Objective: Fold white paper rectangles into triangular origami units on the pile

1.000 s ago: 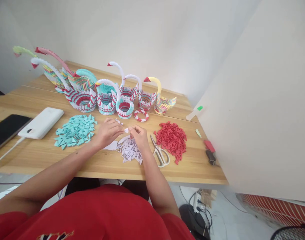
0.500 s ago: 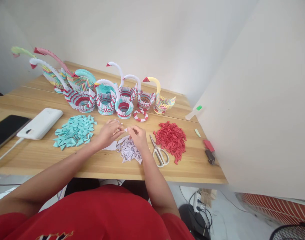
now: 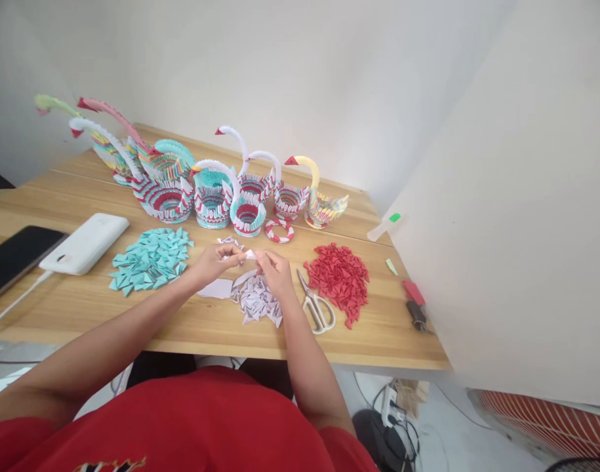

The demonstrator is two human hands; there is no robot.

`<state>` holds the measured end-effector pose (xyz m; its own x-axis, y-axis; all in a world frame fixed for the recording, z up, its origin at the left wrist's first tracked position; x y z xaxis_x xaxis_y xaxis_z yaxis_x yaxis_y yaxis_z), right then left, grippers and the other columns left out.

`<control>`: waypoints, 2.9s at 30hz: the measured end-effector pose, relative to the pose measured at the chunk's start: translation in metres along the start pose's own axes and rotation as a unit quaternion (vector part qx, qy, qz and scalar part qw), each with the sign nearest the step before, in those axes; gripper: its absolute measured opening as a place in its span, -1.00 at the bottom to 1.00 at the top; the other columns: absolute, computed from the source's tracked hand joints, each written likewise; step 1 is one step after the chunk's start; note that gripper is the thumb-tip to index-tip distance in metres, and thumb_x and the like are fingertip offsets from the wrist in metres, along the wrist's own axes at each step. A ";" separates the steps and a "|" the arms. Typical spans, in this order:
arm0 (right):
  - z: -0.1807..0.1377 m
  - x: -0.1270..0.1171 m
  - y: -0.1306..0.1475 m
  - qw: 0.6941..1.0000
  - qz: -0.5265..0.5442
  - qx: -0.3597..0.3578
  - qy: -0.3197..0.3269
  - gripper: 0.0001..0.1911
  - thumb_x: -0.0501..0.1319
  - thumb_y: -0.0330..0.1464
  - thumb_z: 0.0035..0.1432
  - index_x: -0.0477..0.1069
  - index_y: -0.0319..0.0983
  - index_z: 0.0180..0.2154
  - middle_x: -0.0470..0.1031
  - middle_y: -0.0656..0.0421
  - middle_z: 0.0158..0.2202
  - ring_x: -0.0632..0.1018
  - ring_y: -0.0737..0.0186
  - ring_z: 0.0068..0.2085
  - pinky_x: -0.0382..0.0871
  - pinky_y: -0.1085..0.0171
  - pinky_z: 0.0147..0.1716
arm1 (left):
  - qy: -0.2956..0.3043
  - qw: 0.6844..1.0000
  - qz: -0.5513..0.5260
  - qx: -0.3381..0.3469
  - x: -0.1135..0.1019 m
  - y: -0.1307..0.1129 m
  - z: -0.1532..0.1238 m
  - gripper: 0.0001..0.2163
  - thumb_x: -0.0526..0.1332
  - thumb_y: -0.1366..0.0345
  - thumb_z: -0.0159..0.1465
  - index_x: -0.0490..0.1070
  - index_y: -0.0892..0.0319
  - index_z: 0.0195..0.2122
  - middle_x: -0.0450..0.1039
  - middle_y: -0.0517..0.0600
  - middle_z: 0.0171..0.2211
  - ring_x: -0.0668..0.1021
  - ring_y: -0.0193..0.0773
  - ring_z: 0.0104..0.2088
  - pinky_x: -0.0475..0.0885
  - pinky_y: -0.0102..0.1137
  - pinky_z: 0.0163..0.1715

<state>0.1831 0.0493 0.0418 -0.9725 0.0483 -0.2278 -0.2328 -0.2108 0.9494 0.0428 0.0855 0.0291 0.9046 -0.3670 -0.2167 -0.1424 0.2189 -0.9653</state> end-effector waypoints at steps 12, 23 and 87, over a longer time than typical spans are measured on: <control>-0.001 0.001 0.001 0.998 -0.064 0.017 -0.001 -0.73 0.19 -0.15 0.10 0.42 -0.24 -0.40 0.32 0.30 -0.60 0.33 0.38 -0.54 0.21 0.39 -0.53 | 0.035 0.999 -0.011 0.032 0.008 -0.009 -0.004 -0.73 0.21 0.10 0.16 0.47 0.23 -0.42 0.43 -0.03 -0.47 0.41 -0.30 -0.41 0.28 -0.41 -0.35; 0.002 -0.007 -0.003 0.999 -0.003 0.011 -0.044 -0.74 0.16 -0.17 0.12 0.37 -0.23 -0.45 0.32 0.28 -0.56 0.36 0.37 -0.52 0.24 0.38 -0.48 | 0.012 0.998 -0.060 -0.018 0.004 -0.004 -0.004 -0.78 0.23 0.16 0.11 0.41 0.24 -0.49 0.37 -0.04 -0.49 0.39 -0.33 -0.42 0.27 -0.42 -0.35; -0.019 0.010 0.044 0.888 -0.325 -0.315 -0.082 -0.68 0.08 -0.49 0.24 0.52 -0.15 -0.08 0.54 0.08 -0.25 0.53 0.26 -0.22 0.44 0.28 -0.23 | 0.073 0.967 -0.243 -0.024 0.016 0.002 -0.004 -0.80 0.29 0.24 0.12 0.48 0.31 -0.34 0.51 0.03 -0.43 0.51 -0.32 -0.41 0.39 -0.41 -0.28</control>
<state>0.1633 0.0222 0.0773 -0.6319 0.4912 -0.5995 -0.7484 -0.5877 0.3072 0.0552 0.0770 0.0234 0.8037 -0.5398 0.2502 0.2639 -0.0535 -0.9631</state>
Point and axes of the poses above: each hand's wrist, its own z-axis towards the middle knuckle, its own x-axis out of the palm, y = z × x, the point moved 8 cm from there along z, towards the middle knuckle
